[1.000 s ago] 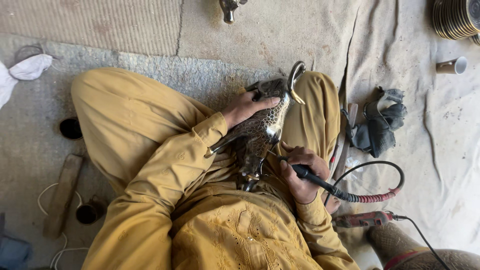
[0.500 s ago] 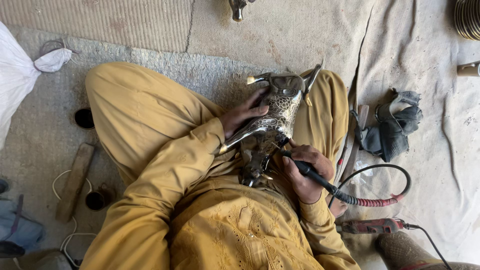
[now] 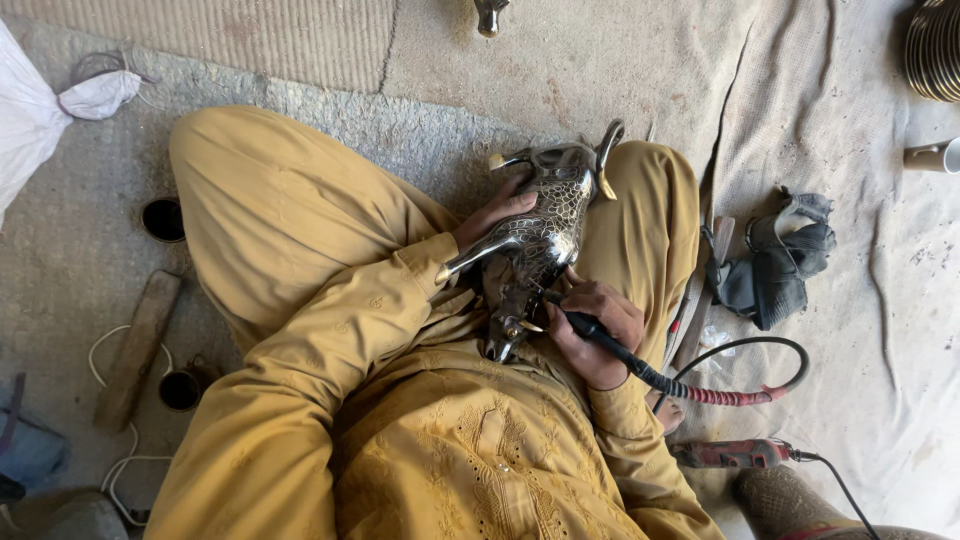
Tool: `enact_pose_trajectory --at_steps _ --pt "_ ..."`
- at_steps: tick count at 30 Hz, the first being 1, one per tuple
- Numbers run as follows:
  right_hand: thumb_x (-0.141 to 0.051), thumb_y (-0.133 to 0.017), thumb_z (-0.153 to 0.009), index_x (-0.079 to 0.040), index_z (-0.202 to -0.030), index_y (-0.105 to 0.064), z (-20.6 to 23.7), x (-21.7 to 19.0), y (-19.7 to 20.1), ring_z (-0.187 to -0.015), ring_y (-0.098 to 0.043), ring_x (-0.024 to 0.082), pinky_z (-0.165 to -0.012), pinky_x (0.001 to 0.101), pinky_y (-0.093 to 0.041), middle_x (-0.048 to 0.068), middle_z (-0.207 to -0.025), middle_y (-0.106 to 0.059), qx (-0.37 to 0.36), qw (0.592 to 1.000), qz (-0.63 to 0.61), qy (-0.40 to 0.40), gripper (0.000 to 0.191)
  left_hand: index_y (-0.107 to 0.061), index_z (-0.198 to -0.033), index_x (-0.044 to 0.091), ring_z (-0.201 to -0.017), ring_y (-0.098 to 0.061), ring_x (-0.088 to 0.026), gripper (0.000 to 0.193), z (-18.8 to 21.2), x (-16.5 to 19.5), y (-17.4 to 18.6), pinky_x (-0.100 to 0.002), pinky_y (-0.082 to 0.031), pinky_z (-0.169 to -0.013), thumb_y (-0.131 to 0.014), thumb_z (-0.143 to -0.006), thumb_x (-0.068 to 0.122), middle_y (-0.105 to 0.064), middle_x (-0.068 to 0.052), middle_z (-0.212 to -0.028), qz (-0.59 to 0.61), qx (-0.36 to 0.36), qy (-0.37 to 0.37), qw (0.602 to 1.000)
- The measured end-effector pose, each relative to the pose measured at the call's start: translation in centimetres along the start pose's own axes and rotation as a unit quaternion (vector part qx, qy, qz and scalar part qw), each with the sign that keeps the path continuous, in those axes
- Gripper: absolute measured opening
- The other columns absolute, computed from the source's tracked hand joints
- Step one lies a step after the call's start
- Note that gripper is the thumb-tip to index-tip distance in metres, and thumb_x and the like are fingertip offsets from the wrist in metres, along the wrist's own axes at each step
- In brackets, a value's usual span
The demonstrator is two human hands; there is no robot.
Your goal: The person sits cross-legged on the floor holding a brass bull figurine on their lap and uses a handheld rotary tool with a flexible shaft to polish and smooth its surface. They repeatedly reposition and turn the figurine to work on different sides, including the legs and body, throughout the episode.
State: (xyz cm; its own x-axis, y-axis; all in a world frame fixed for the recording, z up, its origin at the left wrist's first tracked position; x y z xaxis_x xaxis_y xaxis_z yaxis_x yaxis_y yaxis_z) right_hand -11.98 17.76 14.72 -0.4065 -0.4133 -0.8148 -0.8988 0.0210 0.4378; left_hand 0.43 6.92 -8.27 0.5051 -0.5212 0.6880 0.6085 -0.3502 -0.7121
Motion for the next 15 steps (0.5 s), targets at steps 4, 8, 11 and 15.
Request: enact_pose_trajectory --at_steps 4,8,11,15 --pt "0.002 -0.078 -0.082 -0.002 -0.085 -0.062 -0.33 0.30 -0.36 -0.069 -0.067 0.019 -0.087 0.0342 -0.062 0.010 -0.075 -0.064 0.003 1.000 0.005 -0.010 0.016 -0.028 -0.160 0.006 -0.136 -0.052 -0.024 0.074 -0.01 -0.29 0.20 -0.039 -0.041 -0.115 -0.060 -0.102 0.039 -0.048 -0.015 -0.149 0.024 0.001 0.011 1.000" --pt "0.003 -0.078 -0.081 -0.002 -0.083 -0.061 -0.42 0.29 -0.61 -0.068 -0.067 0.018 -0.081 0.0311 -0.060 0.009 -0.074 -0.064 0.003 1.000 0.027 -0.016 0.017 -0.030 -0.159 0.007 -0.133 -0.053 -0.024 0.072 0.40 -0.01 0.01 -0.039 -0.042 -0.113 -0.060 -0.102 0.039 -0.050 -0.014 -0.145 0.038 0.006 0.024 0.999" --pt "0.004 -0.077 -0.081 -0.002 -0.083 -0.062 -0.50 0.22 -0.77 -0.067 -0.067 0.017 -0.081 0.0311 -0.061 0.009 -0.073 -0.064 0.005 0.999 0.030 -0.009 0.017 -0.031 -0.159 0.007 -0.131 -0.055 -0.024 0.072 0.67 0.27 -0.23 -0.040 -0.044 -0.111 -0.060 -0.102 0.040 -0.053 -0.014 -0.143 0.042 0.001 0.021 0.999" --pt "0.004 -0.077 -0.081 -0.002 -0.082 -0.062 -0.38 0.28 -1.00 -0.065 -0.066 0.016 -0.082 0.0308 -0.061 0.008 -0.071 -0.063 0.006 0.999 0.032 -0.019 0.017 -0.030 -0.159 0.008 -0.128 -0.057 -0.025 0.072 0.67 0.39 -0.32 -0.041 -0.047 -0.109 -0.059 -0.102 0.041 -0.054 -0.015 -0.139 0.040 -0.001 0.020 0.999"
Point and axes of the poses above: each hand's wrist, its own z-axis away from the middle knuckle, its own y-axis out of the back of the hand, x = y × z, the point moved 3 cm from there along -z, towards the middle knuckle
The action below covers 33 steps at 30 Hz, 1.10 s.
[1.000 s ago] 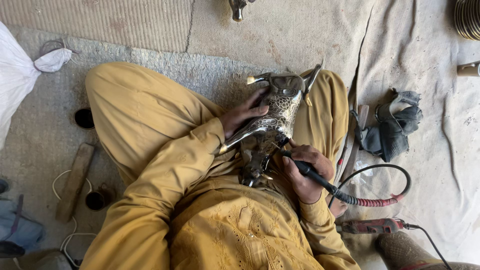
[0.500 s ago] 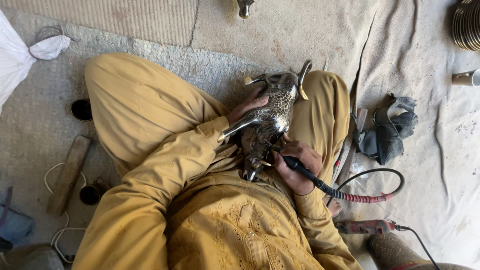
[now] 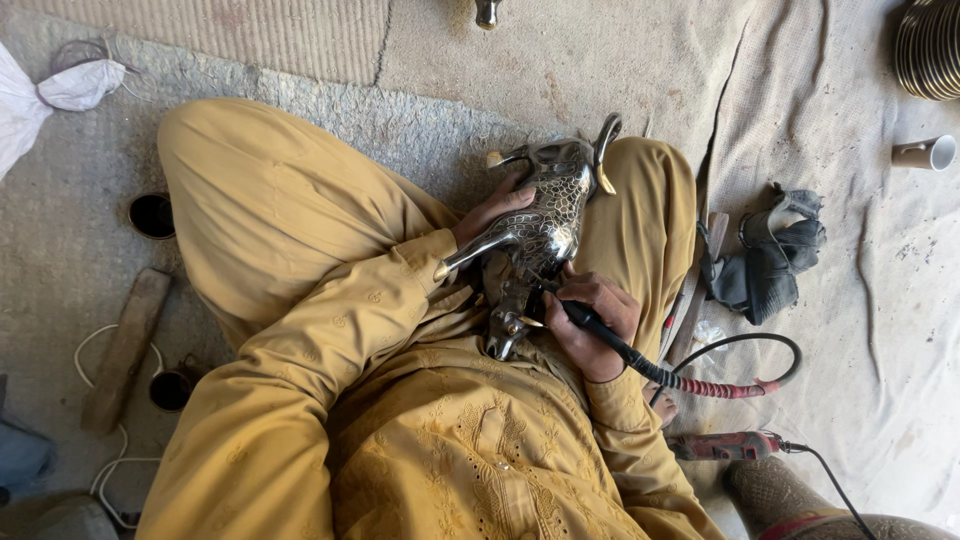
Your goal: The person sits cross-legged on the floor holding a brass bull figurine on their lap and uses a handheld rotary tool with a flexible shaft to polish and smooth its surface. They repeatedly reposition and turn the figurine to work on different sides, including the legs and body, throughout the episode.
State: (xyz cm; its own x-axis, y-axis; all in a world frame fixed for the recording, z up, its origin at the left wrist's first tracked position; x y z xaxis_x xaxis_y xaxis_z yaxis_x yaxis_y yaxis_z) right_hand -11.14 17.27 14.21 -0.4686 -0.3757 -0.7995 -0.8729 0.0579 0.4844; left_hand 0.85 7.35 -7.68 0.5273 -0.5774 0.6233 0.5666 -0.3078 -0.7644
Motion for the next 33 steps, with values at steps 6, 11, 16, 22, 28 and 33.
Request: enact_pose_trajectory --at_steps 6,11,16,22,28,33 --pt "0.004 -0.076 -0.081 -0.002 -0.081 -0.062 0.0 0.2 0.1 -0.065 -0.066 0.016 -0.089 0.0323 -0.061 0.008 -0.071 -0.063 -0.009 0.999 -0.032 0.015 0.016 -0.028 -0.159 0.009 -0.128 -0.057 -0.025 0.073 -0.1 -0.1 0.0 -0.041 -0.047 -0.109 -0.060 -0.102 0.041 -0.053 -0.014 -0.142 0.003 -0.006 -0.003 1.000" --pt "0.002 -0.077 -0.081 -0.001 -0.084 -0.064 -0.2 -0.2 0.3 -0.068 -0.069 0.018 -0.090 0.0318 -0.061 0.010 -0.074 -0.066 -0.011 1.000 -0.014 0.006 0.014 -0.027 -0.159 0.009 -0.126 -0.058 -0.024 0.072 -0.2 0.0 0.0 -0.040 -0.048 -0.107 -0.059 -0.102 0.040 -0.054 -0.014 -0.141 -0.001 -0.002 -0.001 1.000" --pt "0.002 -0.077 -0.084 0.000 -0.087 -0.064 -0.4 -0.8 0.4 -0.072 -0.071 0.019 -0.094 0.0339 -0.061 0.011 -0.078 -0.069 -0.027 1.000 -0.009 0.003 0.014 -0.028 -0.159 0.009 -0.125 -0.058 -0.023 0.071 -0.1 0.0 -0.2 -0.039 -0.049 -0.105 -0.060 -0.103 0.039 -0.054 -0.014 -0.139 0.005 -0.006 0.000 1.000" --pt "0.002 -0.077 -0.081 -0.002 -0.083 -0.063 -0.3 -0.4 0.4 -0.065 -0.067 0.017 -0.086 0.0315 -0.061 0.009 -0.072 -0.065 -0.017 1.000 -0.009 -0.001 0.015 -0.028 -0.159 0.009 -0.125 -0.058 -0.024 0.074 -0.3 -0.1 -0.1 -0.040 -0.049 -0.106 -0.061 -0.101 0.040 -0.054 -0.015 -0.140 -0.001 -0.003 0.005 1.000" --pt "0.002 -0.077 -0.080 -0.003 -0.081 -0.062 0.2 0.2 0.6 -0.063 -0.065 0.016 -0.083 0.0312 -0.061 0.008 -0.070 -0.063 -0.018 1.000 -0.020 0.003 0.016 -0.026 -0.160 0.009 -0.129 -0.056 -0.026 0.078 -0.5 -0.5 0.3 -0.041 -0.048 -0.108 -0.062 -0.100 0.043 -0.051 -0.016 -0.143 -0.017 -0.002 0.005 1.000" --pt "0.001 -0.079 -0.080 -0.003 -0.082 -0.064 0.2 0.3 0.6 -0.065 -0.067 0.017 -0.084 0.0317 -0.061 0.008 -0.071 -0.064 -0.017 0.999 -0.027 0.016 0.016 -0.025 -0.160 0.008 -0.129 -0.056 -0.027 0.081 -0.7 -0.8 0.5 -0.042 -0.048 -0.109 -0.063 -0.099 0.045 -0.051 -0.018 -0.143 -0.016 -0.001 0.009 1.000"
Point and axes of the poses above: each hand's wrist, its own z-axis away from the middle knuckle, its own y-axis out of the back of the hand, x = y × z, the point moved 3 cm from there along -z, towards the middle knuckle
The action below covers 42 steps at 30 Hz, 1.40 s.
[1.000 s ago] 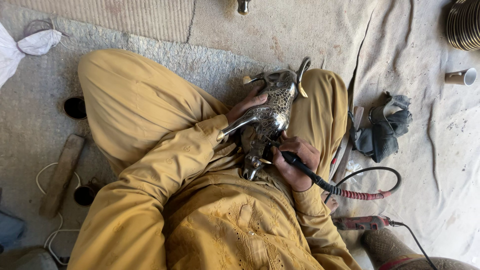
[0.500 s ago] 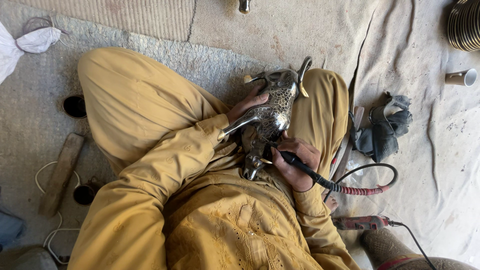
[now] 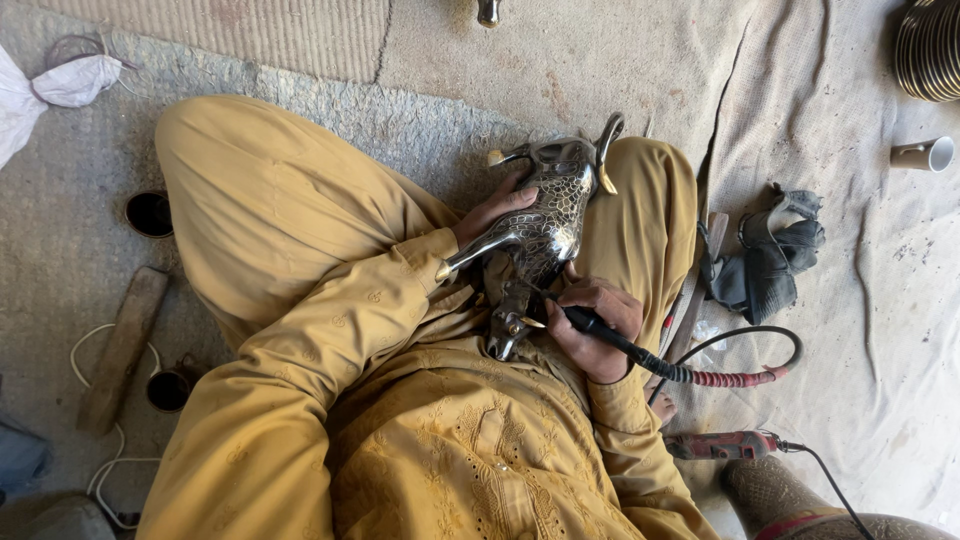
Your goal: The person sits cross-legged on the floor holding a brass bull figurine on their lap and uses a handheld rotary tool with a flexible shaft to polish and smooth its surface. They repeatedly reposition and turn the figurine to work on different sides, including the legs and body, throughout the episode.
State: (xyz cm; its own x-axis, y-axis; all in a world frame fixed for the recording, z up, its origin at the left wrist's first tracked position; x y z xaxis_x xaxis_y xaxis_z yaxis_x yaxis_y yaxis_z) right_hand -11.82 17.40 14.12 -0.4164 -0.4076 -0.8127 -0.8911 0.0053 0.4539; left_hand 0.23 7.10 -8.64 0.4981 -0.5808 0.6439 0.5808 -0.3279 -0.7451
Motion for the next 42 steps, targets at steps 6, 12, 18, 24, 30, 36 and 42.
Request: enact_pose_trajectory --at_steps 6,12,18,24,30,36,42 --pt "0.001 -0.078 -0.080 -0.001 -0.085 -0.064 -0.4 -0.4 0.0 -0.067 -0.069 0.019 -0.082 0.0305 -0.061 0.010 -0.075 -0.068 -0.001 1.000 0.024 -0.009 0.015 -0.027 -0.160 0.007 -0.129 -0.056 -0.026 0.080 0.1 0.0 0.1 -0.041 -0.047 -0.108 -0.062 -0.099 0.046 -0.051 -0.017 -0.142 -0.017 0.008 -0.001 1.000" --pt "0.002 -0.078 -0.077 -0.002 -0.080 -0.064 -0.5 -0.5 0.1 -0.061 -0.067 0.018 -0.073 0.0280 -0.058 0.009 -0.069 -0.066 -0.020 0.999 0.018 -0.042 0.014 -0.028 -0.159 0.007 -0.128 -0.056 -0.026 0.078 0.1 0.2 -0.1 -0.041 -0.048 -0.107 -0.062 -0.099 0.044 -0.052 -0.016 -0.140 -0.030 0.022 0.006 0.999" --pt "0.002 -0.077 -0.080 -0.002 -0.081 -0.064 0.2 0.1 0.1 -0.066 -0.068 0.017 -0.082 0.0335 -0.063 0.009 -0.073 -0.067 0.004 0.999 0.007 -0.040 0.013 -0.027 -0.159 0.006 -0.128 -0.057 -0.029 0.082 0.5 0.7 -0.6 -0.042 -0.049 -0.106 -0.064 -0.097 0.045 -0.051 -0.020 -0.142 0.004 0.007 -0.001 1.000" --pt "-0.002 -0.075 -0.090 -0.001 -0.088 -0.062 1.3 1.0 0.8 -0.073 -0.071 0.019 -0.099 0.0446 -0.065 0.010 -0.079 -0.069 0.103 0.990 -0.096 -0.021 0.013 -0.032 -0.159 0.000 -0.124 -0.060 -0.027 0.082 1.1 2.5 -1.3 -0.042 -0.050 -0.108 -0.065 -0.100 0.048 -0.058 -0.017 -0.139 0.081 -0.007 -0.034 0.996" --pt "-0.001 -0.074 -0.095 -0.003 -0.093 -0.056 1.6 1.1 5.1 -0.069 -0.068 0.016 -0.086 0.0359 -0.064 0.011 -0.079 -0.068 0.323 0.946 -0.014 0.033 0.018 -0.035 -0.155 0.008 -0.115 -0.065 -0.029 0.079 1.5 5.9 -2.2 -0.045 -0.057 -0.098 -0.068 -0.095 0.048 -0.065 -0.014 -0.128 0.137 -0.002 -0.060 0.989" --pt "-0.002 -0.074 -0.097 -0.001 -0.095 -0.058 -0.4 1.8 5.4 -0.070 -0.069 0.013 -0.093 0.0377 -0.065 0.012 -0.083 -0.069 0.287 0.957 -0.050 -0.016 0.016 -0.037 -0.153 0.018 -0.120 -0.063 -0.024 0.078 1.5 5.2 -2.2 -0.044 -0.057 -0.101 -0.083 -0.090 0.025 -0.061 -0.006 -0.131 0.219 0.129 -0.077 0.964" --pt "-0.003 -0.077 -0.097 0.000 -0.096 -0.061 -4.0 3.8 3.2 -0.090 -0.073 0.015 -0.102 0.0383 -0.065 0.011 -0.094 -0.070 0.201 0.975 -0.093 -0.014 0.016 -0.036 -0.150 0.025 -0.118 -0.063 -0.021 0.079 1.2 4.4 -1.4 -0.043 -0.057 -0.097 -0.081 -0.085 0.029 -0.061 -0.003 -0.133 0.237 0.160 -0.044 0.957"
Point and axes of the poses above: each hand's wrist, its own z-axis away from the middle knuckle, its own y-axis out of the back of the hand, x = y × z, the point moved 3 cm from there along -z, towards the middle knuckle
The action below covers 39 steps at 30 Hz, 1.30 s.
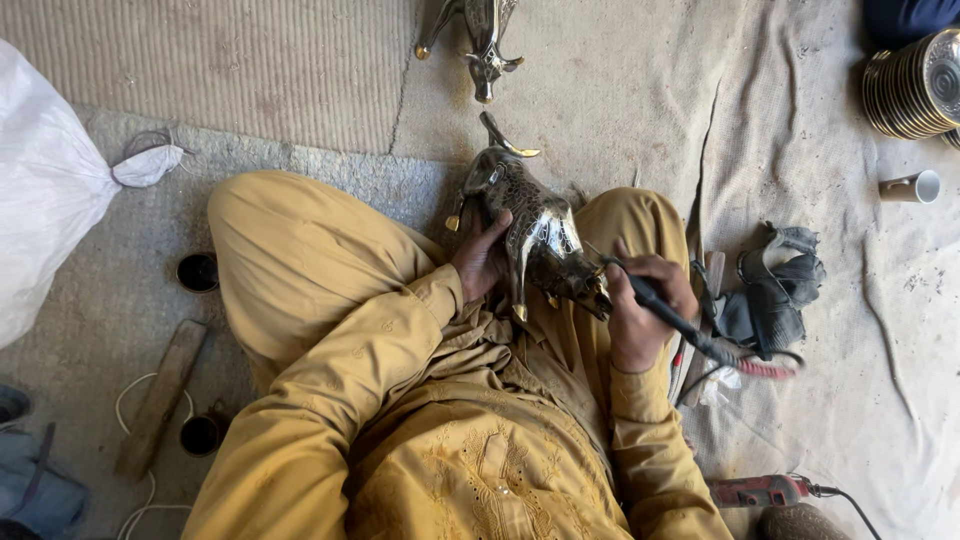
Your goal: The person sits cross-legged on the floor holding a brass bull figurine on their lap and uses a handheld rotary tool with a flexible shaft to polish and smooth its surface. They repeatedly reposition and turn the figurine to work on different sides, including the legs and body, throughout the episode.
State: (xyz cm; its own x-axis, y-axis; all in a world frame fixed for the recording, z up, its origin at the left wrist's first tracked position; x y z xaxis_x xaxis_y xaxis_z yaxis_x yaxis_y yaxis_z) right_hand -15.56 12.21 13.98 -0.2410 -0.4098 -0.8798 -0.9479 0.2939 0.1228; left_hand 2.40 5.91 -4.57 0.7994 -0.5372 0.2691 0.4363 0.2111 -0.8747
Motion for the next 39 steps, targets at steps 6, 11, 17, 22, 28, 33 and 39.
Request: enact_pose_trajectory --at_steps 6,11,17,22,28,33,39 --pt "-0.002 -0.078 -0.094 -0.002 -0.096 -0.062 -0.8 1.5 -1.2 -0.070 -0.064 0.010 -0.067 0.0228 -0.053 0.009 -0.089 -0.070 -0.019 0.992 -0.057 -0.112 0.016 -0.033 -0.148 0.026 -0.120 -0.060 -0.017 0.073 0.2 1.3 1.9 -0.044 -0.057 -0.093 -0.076 -0.090 0.032 -0.059 0.003 -0.133 -0.191 0.120 0.061 0.972" --pt "-0.001 -0.076 -0.094 -0.002 -0.098 -0.062 -0.3 1.2 -1.3 -0.073 -0.063 0.009 -0.068 0.0222 -0.053 0.008 -0.092 -0.069 -0.039 0.989 -0.064 -0.126 0.015 -0.061 -0.122 -0.002 -0.105 -0.068 -0.034 0.049 0.9 6.1 5.0 -0.049 -0.057 -0.095 -0.066 -0.106 0.043 -0.068 -0.019 -0.116 -0.636 0.232 -0.121 0.726" --pt "0.000 -0.076 -0.093 -0.001 -0.097 -0.062 -0.5 1.1 -2.0 -0.070 -0.060 0.009 -0.063 0.0215 -0.050 0.008 -0.088 -0.068 -0.049 0.985 -0.106 -0.126 0.015 -0.061 -0.127 0.004 -0.110 -0.065 -0.030 0.048 -3.5 9.5 3.4 -0.049 -0.053 -0.097 -0.075 -0.083 0.018 -0.068 -0.015 -0.118 -0.673 0.132 -0.089 0.722" --pt "0.005 -0.072 -0.092 -0.001 -0.097 -0.060 -0.4 0.2 -1.4 -0.072 -0.060 0.010 -0.064 0.0237 -0.050 0.008 -0.089 -0.066 0.000 0.980 -0.163 -0.116 0.014 -0.062 -0.126 0.006 -0.111 -0.065 -0.025 0.052 -3.4 10.1 1.7 -0.044 -0.052 -0.100 -0.075 -0.076 0.008 -0.069 -0.010 -0.117 -0.559 0.059 -0.064 0.825" --pt "0.007 -0.069 -0.093 -0.002 -0.096 -0.057 -0.3 -0.1 0.4 -0.065 -0.052 0.010 -0.059 0.0232 -0.045 0.009 -0.087 -0.063 0.096 0.952 -0.269 -0.107 0.015 -0.056 -0.126 0.006 -0.111 -0.060 -0.027 0.061 -1.0 11.3 -0.8 -0.040 -0.053 -0.100 -0.079 -0.070 0.003 -0.062 -0.009 -0.117 -0.320 -0.112 -0.143 0.930" --pt "0.002 -0.068 -0.097 -0.004 -0.097 -0.056 -1.8 -0.5 3.1 -0.060 -0.048 0.010 -0.055 0.0235 -0.043 0.006 -0.077 -0.058 0.116 0.954 -0.271 -0.063 0.014 -0.042 -0.136 0.015 -0.115 -0.061 -0.028 0.088 0.9 11.2 -4.7 -0.043 -0.054 -0.097 -0.081 -0.058 0.005 -0.063 -0.010 -0.120 -0.261 -0.111 -0.100 0.954" --pt "0.002 -0.065 -0.099 -0.006 -0.098 -0.055 -5.7 -0.9 7.6 -0.056 -0.048 0.010 -0.047 0.0216 -0.041 0.007 -0.079 -0.057 0.150 0.960 -0.237 -0.013 0.013 -0.026 -0.159 0.012 -0.143 -0.043 -0.032 0.112 0.8 11.3 -10.7 -0.046 -0.039 -0.121 -0.086 -0.064 0.011 -0.045 -0.013 -0.149 -0.349 -0.243 -0.039 0.904"
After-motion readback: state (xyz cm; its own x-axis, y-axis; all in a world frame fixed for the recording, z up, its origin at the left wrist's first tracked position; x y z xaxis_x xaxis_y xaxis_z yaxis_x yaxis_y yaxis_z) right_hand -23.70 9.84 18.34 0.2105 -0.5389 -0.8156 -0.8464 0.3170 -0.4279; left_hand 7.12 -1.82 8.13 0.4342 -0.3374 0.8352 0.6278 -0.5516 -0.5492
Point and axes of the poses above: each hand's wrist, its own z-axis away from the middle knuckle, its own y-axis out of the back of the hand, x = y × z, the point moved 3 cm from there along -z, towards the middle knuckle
